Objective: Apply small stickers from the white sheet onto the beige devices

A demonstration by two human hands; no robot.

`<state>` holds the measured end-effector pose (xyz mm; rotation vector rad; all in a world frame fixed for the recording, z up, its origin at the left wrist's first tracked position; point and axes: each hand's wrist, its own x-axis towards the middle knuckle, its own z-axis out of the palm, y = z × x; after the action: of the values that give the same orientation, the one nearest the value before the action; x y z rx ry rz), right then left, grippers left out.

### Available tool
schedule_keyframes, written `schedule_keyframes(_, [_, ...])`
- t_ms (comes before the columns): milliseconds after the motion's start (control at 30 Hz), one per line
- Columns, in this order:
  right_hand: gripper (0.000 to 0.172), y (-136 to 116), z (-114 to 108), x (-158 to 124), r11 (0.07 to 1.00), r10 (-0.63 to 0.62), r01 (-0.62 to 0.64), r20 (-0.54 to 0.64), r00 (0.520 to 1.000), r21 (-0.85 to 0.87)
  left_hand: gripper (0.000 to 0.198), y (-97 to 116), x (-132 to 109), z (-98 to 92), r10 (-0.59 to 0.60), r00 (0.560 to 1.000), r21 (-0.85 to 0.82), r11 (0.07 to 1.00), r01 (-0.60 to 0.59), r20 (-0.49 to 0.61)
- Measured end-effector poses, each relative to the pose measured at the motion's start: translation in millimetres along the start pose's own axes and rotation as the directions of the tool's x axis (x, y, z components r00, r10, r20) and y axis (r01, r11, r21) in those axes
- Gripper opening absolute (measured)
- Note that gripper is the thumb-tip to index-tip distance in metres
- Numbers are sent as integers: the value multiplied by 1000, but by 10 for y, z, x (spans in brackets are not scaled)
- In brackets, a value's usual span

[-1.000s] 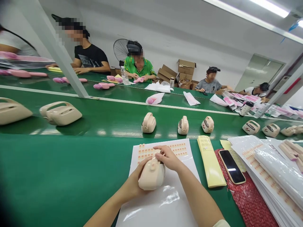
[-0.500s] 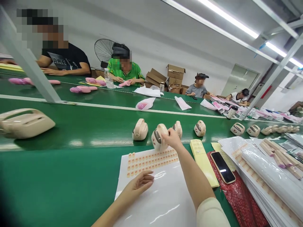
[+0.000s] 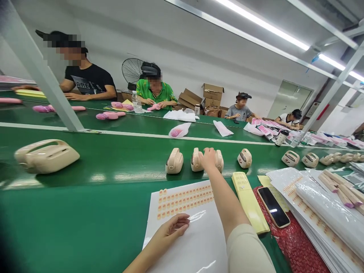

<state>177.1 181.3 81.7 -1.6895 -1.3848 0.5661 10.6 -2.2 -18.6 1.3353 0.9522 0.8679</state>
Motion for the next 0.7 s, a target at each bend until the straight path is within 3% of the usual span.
schedule_keyframes(67, [38,96,-155,22,999,36,-34,-71,997,30,28,9,5,2,-8,1000,1,1000,8,-1])
schedule_keyframes(167, [36,306,-447,68,975,207,-197,-99,973,105,29,34,16,3,-25,1000,17,1000,25,-2])
schedule_keyframes(300, [31,528,-798,59,879,419,-395,-37,907,268,33,56,19,-10,-66,998,37,997,65,15])
schedule_keyframes(400, [25,558,-950,-58,795,477,-453,44,878,405,41,58,6,-10,-74,997,-27,997,74,4])
schedule_keyframes(467, [16,523,-977,-221,745,470,-463,113,875,480,50,62,-3,12,-60,998,-130,990,57,-18])
schedule_keyframes(567, [17,426,-877,-639,677,422,-495,264,867,544,63,70,-13,75,-38,998,-342,940,16,-56])
schedule_keyframes(700, [10,297,-535,-1417,620,352,-605,512,783,500,72,32,-90,115,-17,996,-624,780,-39,-84])
